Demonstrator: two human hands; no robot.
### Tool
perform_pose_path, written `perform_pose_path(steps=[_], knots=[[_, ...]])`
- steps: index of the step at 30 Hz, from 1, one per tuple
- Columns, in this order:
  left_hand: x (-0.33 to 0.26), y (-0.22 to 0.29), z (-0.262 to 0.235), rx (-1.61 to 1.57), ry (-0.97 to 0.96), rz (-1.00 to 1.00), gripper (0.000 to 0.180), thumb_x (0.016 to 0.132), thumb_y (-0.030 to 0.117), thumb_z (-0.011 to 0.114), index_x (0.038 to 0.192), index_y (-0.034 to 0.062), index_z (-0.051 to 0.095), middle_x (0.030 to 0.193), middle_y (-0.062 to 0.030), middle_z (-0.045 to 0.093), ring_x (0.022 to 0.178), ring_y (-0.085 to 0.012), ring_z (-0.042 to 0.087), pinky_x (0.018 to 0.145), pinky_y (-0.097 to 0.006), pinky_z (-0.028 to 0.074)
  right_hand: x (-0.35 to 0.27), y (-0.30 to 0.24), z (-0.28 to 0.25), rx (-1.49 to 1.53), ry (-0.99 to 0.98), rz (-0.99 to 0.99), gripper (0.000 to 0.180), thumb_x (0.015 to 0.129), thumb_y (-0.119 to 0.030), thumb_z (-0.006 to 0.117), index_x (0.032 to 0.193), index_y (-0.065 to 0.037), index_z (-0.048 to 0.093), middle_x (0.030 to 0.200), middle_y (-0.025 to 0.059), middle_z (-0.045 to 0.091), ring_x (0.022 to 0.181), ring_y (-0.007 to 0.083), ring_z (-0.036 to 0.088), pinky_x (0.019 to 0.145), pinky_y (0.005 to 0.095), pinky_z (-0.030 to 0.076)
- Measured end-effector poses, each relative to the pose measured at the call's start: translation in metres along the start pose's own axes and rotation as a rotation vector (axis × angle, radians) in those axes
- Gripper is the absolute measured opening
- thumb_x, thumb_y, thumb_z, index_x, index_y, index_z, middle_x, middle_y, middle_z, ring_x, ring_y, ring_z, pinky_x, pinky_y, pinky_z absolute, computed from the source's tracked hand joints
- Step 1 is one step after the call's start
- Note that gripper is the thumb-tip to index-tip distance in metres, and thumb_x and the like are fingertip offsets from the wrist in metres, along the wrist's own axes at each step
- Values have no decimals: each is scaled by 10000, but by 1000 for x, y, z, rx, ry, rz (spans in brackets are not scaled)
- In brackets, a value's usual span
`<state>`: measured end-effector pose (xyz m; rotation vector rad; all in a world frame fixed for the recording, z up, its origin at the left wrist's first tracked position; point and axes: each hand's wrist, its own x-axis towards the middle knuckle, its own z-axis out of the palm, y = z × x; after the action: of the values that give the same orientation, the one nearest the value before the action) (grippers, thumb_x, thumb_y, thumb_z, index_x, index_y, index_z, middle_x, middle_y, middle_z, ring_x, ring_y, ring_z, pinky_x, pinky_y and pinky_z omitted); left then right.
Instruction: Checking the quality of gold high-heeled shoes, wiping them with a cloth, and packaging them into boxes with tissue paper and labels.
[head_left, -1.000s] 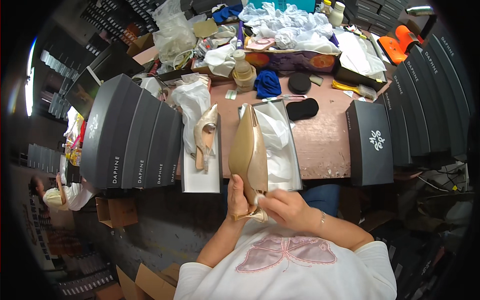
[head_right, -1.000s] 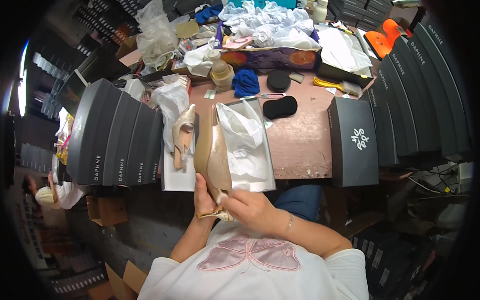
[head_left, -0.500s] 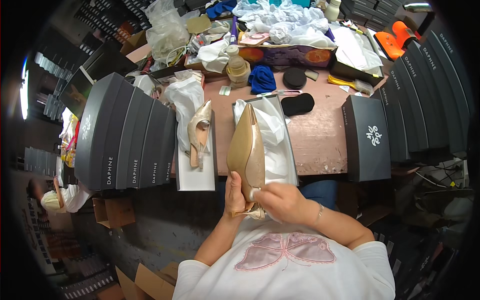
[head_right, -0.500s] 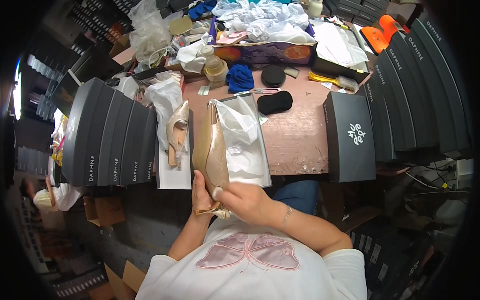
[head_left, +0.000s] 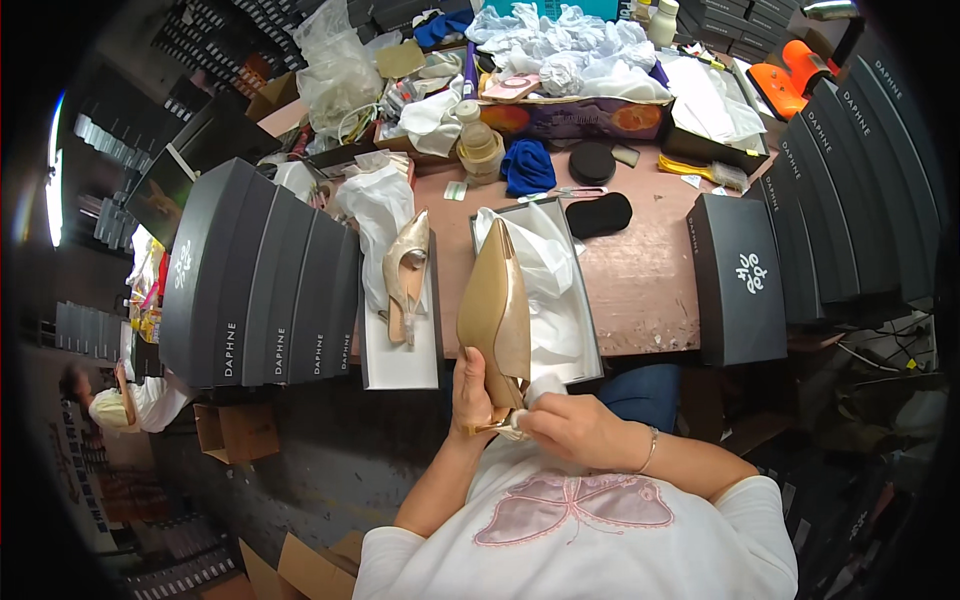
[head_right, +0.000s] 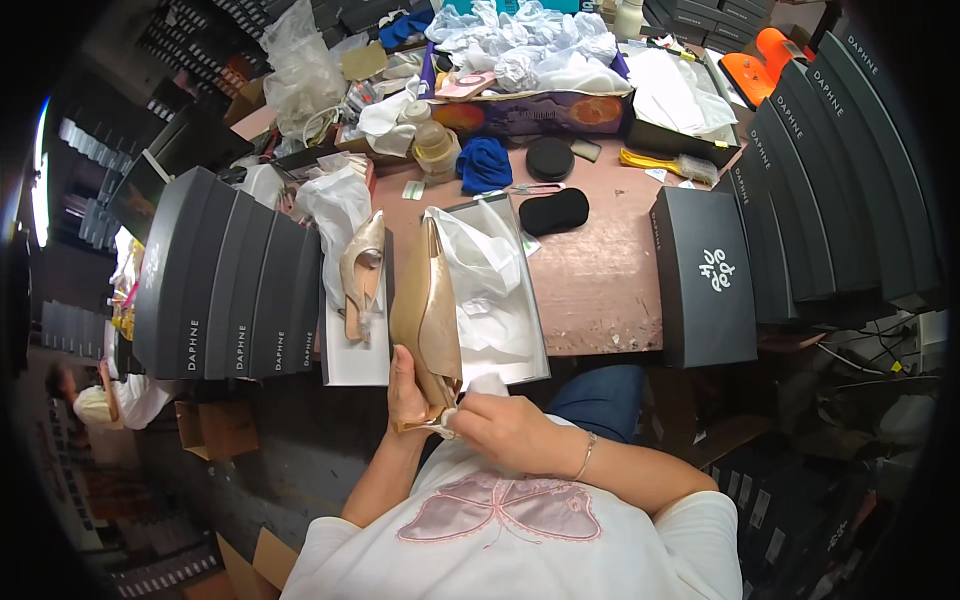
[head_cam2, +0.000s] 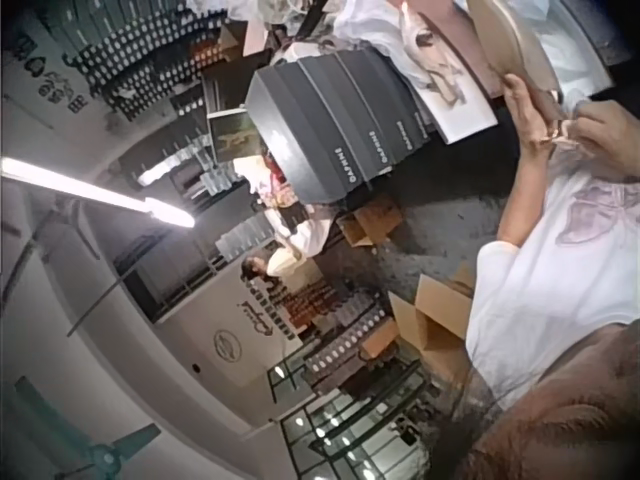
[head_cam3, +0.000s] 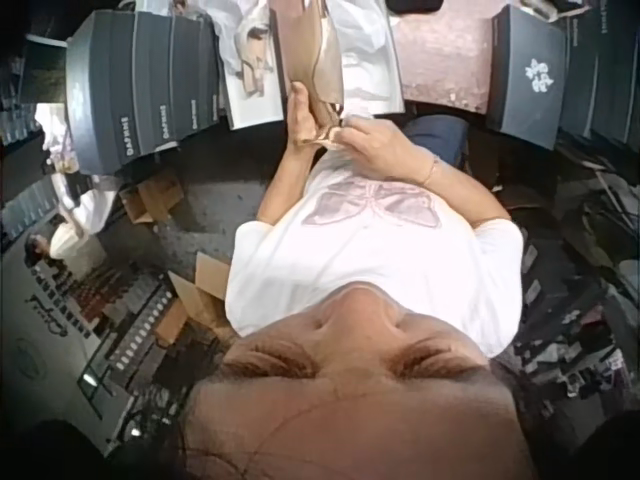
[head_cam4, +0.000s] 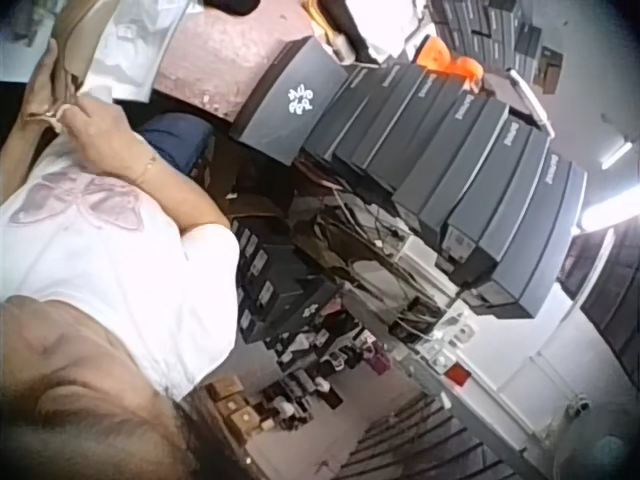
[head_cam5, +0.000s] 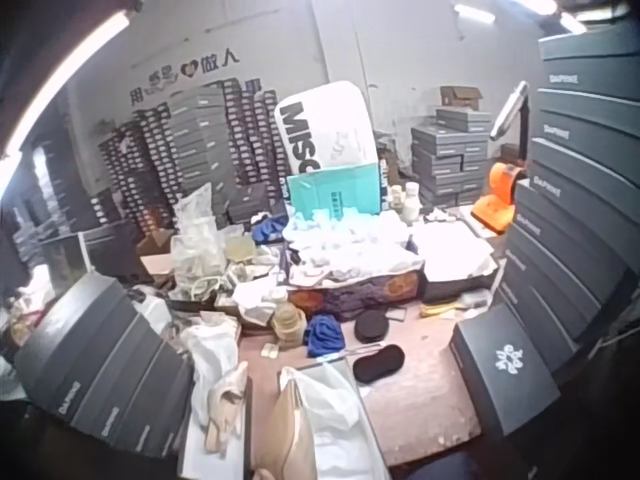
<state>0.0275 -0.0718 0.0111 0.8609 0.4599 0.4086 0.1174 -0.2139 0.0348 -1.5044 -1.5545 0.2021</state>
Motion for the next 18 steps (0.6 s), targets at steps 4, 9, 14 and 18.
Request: perform_pose_path(steps=[4,9,14,18], knots=[[2,-4,5,-40,65,-54,582,946,524,458,1260,33,448,1017,-55,594,812,-121,606,659,-247,508,18,12,-4,-25,115,3,280,731,-22,691,1000,-55,619,771,61,544,603,216,584,513,310,495],[3,2,6,-9,42,-6,596,941,534,455,1262,32,467,1080,-64,595,940,-158,601,779,-301,508,3,2,-5,29,8,54,256,743,-24,667,990,-45,601,763,70,529,606,229,575,514,329,484],[4,-6,-1,-81,51,-77,591,938,538,459,1257,41,472,1059,-63,598,917,-162,606,762,-300,512,17,6,-7,-7,77,50,256,762,-52,643,1004,-55,560,759,76,505,634,237,575,517,356,473],[6,1,-5,1,9,-37,604,929,560,461,1240,43,488,1064,-63,601,919,-173,615,760,-319,520,0,1,-1,39,37,25,246,753,-42,649,986,-46,569,764,71,504,637,236,575,523,344,474]])
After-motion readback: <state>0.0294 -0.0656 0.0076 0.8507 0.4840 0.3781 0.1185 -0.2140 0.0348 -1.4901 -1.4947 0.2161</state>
